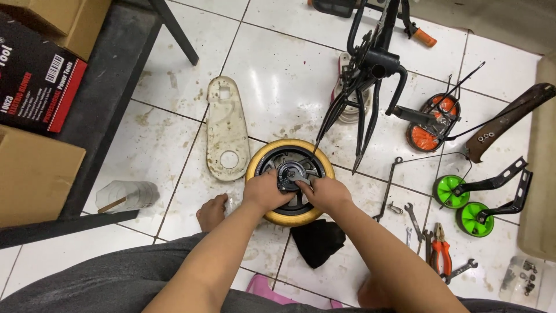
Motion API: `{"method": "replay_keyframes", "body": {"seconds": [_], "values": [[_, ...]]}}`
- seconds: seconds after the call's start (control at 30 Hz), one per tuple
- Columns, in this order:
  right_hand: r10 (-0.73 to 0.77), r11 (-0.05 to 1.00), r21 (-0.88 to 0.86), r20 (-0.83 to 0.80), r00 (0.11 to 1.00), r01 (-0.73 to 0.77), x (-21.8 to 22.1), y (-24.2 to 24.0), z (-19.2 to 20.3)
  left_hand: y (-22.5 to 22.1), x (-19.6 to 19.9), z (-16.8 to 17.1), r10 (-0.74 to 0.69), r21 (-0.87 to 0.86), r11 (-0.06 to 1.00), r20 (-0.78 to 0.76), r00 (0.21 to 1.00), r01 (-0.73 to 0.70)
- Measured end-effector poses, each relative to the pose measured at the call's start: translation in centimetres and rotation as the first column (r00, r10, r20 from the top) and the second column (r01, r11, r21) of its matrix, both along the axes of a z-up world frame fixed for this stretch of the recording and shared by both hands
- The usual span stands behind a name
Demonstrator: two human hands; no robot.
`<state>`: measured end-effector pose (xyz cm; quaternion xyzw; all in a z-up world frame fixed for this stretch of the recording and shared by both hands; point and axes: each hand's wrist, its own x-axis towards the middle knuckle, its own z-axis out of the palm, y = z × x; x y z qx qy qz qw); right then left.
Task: Removing the rear wheel and chain guard from a small bicycle.
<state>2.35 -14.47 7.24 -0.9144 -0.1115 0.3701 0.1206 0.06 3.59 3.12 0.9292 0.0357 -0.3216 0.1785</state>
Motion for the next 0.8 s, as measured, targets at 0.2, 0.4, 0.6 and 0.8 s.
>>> {"method": "replay_keyframes", "body": {"seconds": [0.2, 0.4, 0.6, 0.8], "values": [[0.072, 0.997, 0.007, 0.017, 0.997, -0.072, 1.1, -0.5, -2.3, 0.4, 0.3, 0.9, -0.005, -0.003, 1.000, -0.015, 1.000, 0.004], [0.080, 0.997, 0.018, 0.028, 0.996, -0.080, 1.2, -0.5, -2.1, 0.8, 0.4, 0.6, -0.044, -0.011, 0.999, -0.021, 0.999, 0.043], [0.092, 0.995, 0.028, 0.020, 0.996, -0.092, 1.8, -0.8, -3.1, 1.2, 0.7, 0.2, -0.089, -0.021, 0.996, 0.037, 0.995, 0.090], [0.098, 0.995, -0.010, 0.036, 0.995, -0.098, 2.5, -0.5, -4.0, 1.3, 1.2, 0.7, -0.129, 0.035, 0.991, 0.056, 0.990, 0.128]]}}
